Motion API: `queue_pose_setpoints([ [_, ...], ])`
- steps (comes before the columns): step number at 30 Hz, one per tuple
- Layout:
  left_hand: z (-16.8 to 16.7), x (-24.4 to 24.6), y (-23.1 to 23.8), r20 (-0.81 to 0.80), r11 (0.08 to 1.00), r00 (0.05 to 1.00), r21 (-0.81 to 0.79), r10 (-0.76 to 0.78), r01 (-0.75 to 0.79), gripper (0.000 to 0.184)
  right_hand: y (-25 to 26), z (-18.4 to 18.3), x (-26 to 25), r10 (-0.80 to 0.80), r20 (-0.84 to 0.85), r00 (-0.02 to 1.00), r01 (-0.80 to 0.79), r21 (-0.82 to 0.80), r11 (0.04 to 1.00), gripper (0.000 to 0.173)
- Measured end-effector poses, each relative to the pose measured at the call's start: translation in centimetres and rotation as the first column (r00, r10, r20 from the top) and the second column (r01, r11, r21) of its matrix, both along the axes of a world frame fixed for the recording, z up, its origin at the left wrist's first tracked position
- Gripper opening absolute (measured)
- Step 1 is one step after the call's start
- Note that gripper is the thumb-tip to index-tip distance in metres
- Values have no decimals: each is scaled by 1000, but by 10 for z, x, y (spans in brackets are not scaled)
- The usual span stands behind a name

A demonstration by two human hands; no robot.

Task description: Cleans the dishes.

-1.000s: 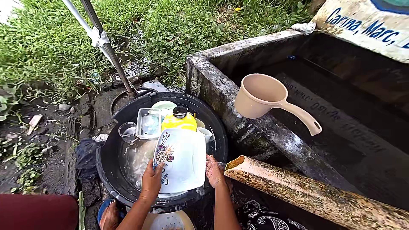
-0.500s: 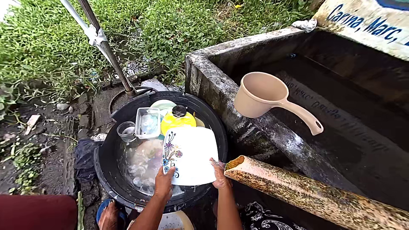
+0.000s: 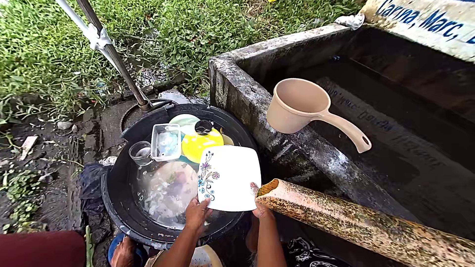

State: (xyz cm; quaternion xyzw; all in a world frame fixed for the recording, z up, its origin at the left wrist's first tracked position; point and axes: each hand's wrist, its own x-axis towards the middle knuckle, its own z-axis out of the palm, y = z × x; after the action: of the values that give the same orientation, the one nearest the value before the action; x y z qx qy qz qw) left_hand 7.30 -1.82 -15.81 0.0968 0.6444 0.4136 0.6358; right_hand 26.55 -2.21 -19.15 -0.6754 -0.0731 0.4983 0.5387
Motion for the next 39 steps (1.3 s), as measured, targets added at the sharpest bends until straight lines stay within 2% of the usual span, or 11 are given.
queue_pose_setpoints([
  [4, -6, -15, 10, -409, 960, 894, 122, -183, 252, 40, -2, 0, 2, 64, 26, 998, -62, -55, 997, 43],
  [8, -2, -21, 15, -936, 557, 99, -114, -337, 823, 59, -3, 6, 2, 172, 75, 982, -163, -112, 980, 43],
  [12, -2, 11, 6, -882, 219, -229, -340, -412, 915, 69, -1, 5, 1, 209, 120, 971, -198, -91, 976, 49],
  [16, -9, 32, 7, -881, -105, -242, -219, -406, 970, 66, -1, -4, 4, 218, 115, 969, -216, -25, 976, 45],
  [22, -30, 8, 36, -941, 445, -175, -295, -291, 846, 83, 1, 21, 2, 278, 134, 951, -270, -70, 960, 45],
  [24, -31, 11, 32, -946, 383, -190, -283, -263, 879, 80, 1, 16, 3, 283, 127, 950, -279, -51, 959, 43],
  [28, -23, 34, 31, -932, -99, -223, -203, -286, 974, 69, 1, -6, 9, 277, 15, 961, -278, 63, 959, 37],
  [30, -22, 42, 37, -924, -76, -225, -212, -308, 974, 70, 2, -4, 9, 272, 7, 962, -272, 69, 960, 39],
  [34, -17, 53, 58, -866, 324, -187, -363, -464, 874, 78, 6, 18, 6, 338, 123, 933, -336, -42, 941, 39],
  [36, -17, 57, 55, -863, 259, -195, -344, -466, 902, 76, 5, 16, 7, 373, 124, 920, -373, -21, 928, 40],
  [39, -18, 67, 49, -896, -29, -214, -220, -389, 975, 66, 1, -3, 9, 348, 124, 929, -348, -28, 937, 39],
])
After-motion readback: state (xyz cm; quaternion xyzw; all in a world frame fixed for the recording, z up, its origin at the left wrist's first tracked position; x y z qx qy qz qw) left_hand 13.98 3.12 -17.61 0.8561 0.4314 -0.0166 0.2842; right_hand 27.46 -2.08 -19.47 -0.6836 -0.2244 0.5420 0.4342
